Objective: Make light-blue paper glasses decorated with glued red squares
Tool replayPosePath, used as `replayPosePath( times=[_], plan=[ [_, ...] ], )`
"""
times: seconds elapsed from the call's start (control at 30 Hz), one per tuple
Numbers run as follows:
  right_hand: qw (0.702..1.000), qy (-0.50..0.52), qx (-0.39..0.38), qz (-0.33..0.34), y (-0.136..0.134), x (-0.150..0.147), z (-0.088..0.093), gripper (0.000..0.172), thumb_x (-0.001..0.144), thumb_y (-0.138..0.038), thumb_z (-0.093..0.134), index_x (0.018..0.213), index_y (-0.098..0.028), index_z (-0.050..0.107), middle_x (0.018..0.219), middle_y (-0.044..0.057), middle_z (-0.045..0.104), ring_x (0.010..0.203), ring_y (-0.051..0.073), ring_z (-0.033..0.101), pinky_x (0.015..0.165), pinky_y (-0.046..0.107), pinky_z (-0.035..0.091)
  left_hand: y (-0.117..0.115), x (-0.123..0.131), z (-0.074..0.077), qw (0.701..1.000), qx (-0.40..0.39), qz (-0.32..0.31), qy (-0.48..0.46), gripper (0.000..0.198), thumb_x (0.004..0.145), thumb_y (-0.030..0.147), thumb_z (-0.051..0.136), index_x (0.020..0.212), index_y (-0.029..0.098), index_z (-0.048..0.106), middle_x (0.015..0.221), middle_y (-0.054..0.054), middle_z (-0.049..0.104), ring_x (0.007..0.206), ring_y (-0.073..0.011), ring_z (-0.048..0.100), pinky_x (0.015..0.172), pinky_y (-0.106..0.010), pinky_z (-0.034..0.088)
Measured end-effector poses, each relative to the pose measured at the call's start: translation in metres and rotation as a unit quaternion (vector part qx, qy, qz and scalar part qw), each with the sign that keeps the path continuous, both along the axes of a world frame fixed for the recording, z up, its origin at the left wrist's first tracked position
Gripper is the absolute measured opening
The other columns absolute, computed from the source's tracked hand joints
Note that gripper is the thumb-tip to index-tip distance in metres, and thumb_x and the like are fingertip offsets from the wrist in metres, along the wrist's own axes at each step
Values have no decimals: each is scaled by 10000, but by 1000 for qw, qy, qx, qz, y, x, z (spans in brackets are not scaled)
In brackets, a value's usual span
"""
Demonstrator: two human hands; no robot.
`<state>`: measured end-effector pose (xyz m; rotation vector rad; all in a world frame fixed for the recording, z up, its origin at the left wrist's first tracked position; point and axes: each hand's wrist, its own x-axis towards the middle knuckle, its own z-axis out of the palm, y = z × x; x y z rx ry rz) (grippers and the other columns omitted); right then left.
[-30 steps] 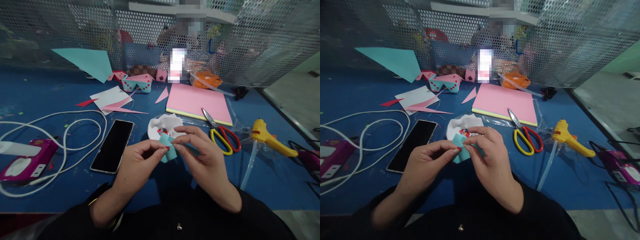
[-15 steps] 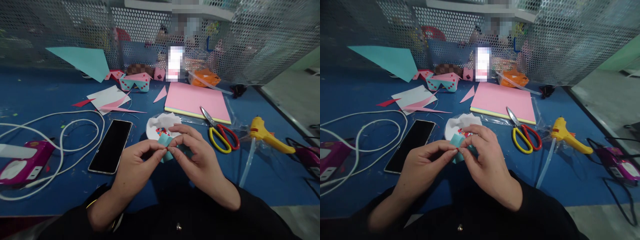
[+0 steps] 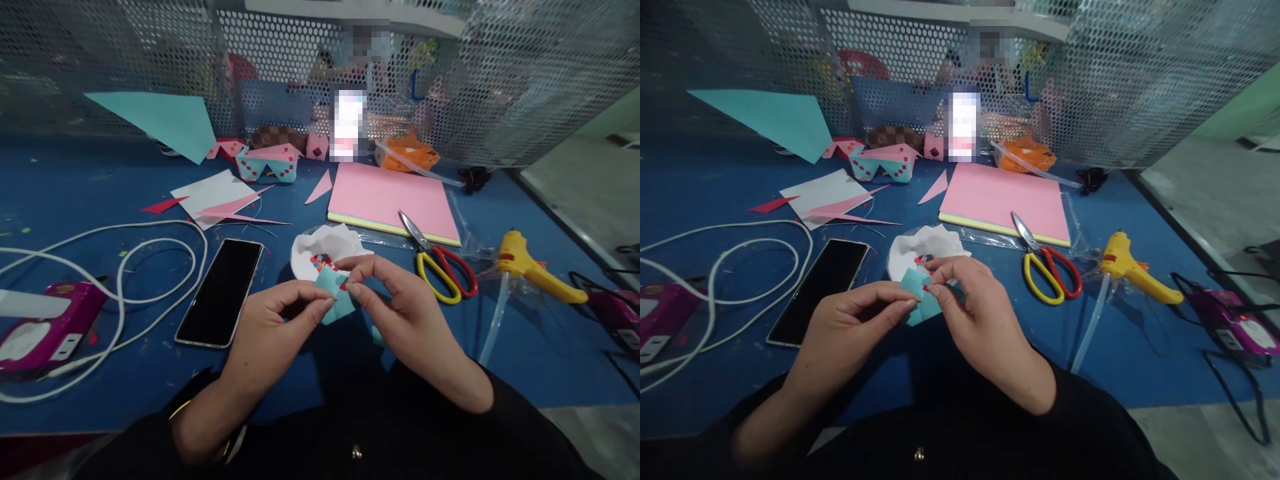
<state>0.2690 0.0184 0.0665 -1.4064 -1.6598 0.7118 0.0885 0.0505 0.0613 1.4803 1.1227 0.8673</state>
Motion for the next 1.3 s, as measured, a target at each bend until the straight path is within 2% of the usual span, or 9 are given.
replayPosePath(
  times=[0.23,0.4,0.5,0.57,0.7,0.87,1.03,1.3],
  plan=[
    [999,-24,-32,3,0,3,0,80,937,-224,534,882,-218,591,865,22,686,829,176,624,772,344,479,-1,-1,-1,999,-44,-17,-17,73,780,271,746,772,208,783,746,-1,770,691,-149,680,662,-230,522],
    [999,-21,-26,-7,0,0,-1,96,933,-220,535,859,-211,595,801,1,654,744,142,588,685,295,453,0,1,4,998,-54,-24,-17,125,786,274,700,703,181,695,643,20,676,589,-113,596,580,-210,472],
    [999,-22,-23,-8,-1,-1,-2,95,932,-216,533,865,-215,600,803,0,654,746,140,588,688,294,453,0,1,6,997,-76,-5,-31,125,765,272,705,729,189,619,583,48,625,529,-99,564,524,-193,437],
    [999,-24,-20,-7,-1,-1,-3,87,932,-219,536,872,-218,599,810,2,655,752,142,589,691,297,455,0,1,4,993,-103,5,-49,164,758,288,724,822,201,601,580,52,646,521,-109,588,514,-193,439],
    [999,-26,-21,-1,-2,0,-5,72,937,-219,545,887,-219,597,840,9,666,798,151,599,727,313,463,0,0,1,991,-120,-11,-62,254,800,333,726,1006,190,684,669,5,741,620,-150,675,594,-227,510],
    [1000,-26,-7,6,-2,-2,-4,76,934,-183,551,883,-222,592,874,11,667,849,167,607,777,341,463,0,-1,1,992,-111,-21,-57,154,832,315,718,925,199,760,716,6,767,671,-144,702,633,-211,533],
    [999,-3,41,-1,-3,-10,-7,87,929,-161,579,868,-221,598,1080,49,633,1081,195,600,937,392,450,-1,0,2,992,-112,-21,-51,137,830,300,715,903,194,761,646,25,739,595,-125,662,598,-204,515],
    [997,-5,64,-38,-6,-20,-11,102,907,-115,591,879,-212,603,1061,42,603,1049,184,583,926,388,445,-2,1,3,994,-100,-18,-47,133,825,301,708,873,187,755,613,25,714,553,-121,618,572,-213,489]
  ],
)
